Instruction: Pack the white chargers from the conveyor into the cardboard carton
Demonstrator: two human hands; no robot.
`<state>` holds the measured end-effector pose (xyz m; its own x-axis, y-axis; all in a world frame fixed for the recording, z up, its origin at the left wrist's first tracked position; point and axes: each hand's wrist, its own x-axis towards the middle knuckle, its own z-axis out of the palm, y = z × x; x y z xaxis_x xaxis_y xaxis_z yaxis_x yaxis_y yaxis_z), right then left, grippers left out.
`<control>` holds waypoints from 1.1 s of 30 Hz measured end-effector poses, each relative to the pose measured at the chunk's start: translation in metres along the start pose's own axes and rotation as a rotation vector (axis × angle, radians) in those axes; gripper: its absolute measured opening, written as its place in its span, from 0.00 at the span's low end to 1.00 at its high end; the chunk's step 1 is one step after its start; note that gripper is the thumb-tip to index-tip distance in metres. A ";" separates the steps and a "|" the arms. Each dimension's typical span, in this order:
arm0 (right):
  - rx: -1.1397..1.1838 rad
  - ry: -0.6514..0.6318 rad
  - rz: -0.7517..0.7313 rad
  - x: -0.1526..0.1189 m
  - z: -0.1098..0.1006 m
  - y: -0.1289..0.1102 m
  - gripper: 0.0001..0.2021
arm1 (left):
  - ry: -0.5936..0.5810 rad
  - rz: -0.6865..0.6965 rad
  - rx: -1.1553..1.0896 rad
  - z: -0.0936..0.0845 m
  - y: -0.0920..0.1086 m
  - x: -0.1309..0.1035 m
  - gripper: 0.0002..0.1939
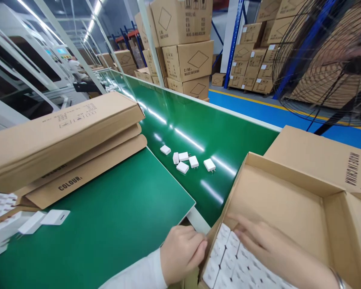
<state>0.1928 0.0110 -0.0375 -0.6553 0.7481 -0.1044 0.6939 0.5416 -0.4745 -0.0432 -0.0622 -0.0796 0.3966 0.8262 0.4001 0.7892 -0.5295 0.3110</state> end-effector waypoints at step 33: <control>-0.270 -0.068 0.493 0.205 0.014 -0.033 0.18 | 0.143 -0.913 -0.035 0.004 -0.133 0.114 0.10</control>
<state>0.0314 0.1412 -0.0560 -0.2455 0.9161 -0.3171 0.9687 0.2194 -0.1161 -0.1014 0.1035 -0.0787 -0.4355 0.8958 0.0890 0.7522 0.3078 0.5826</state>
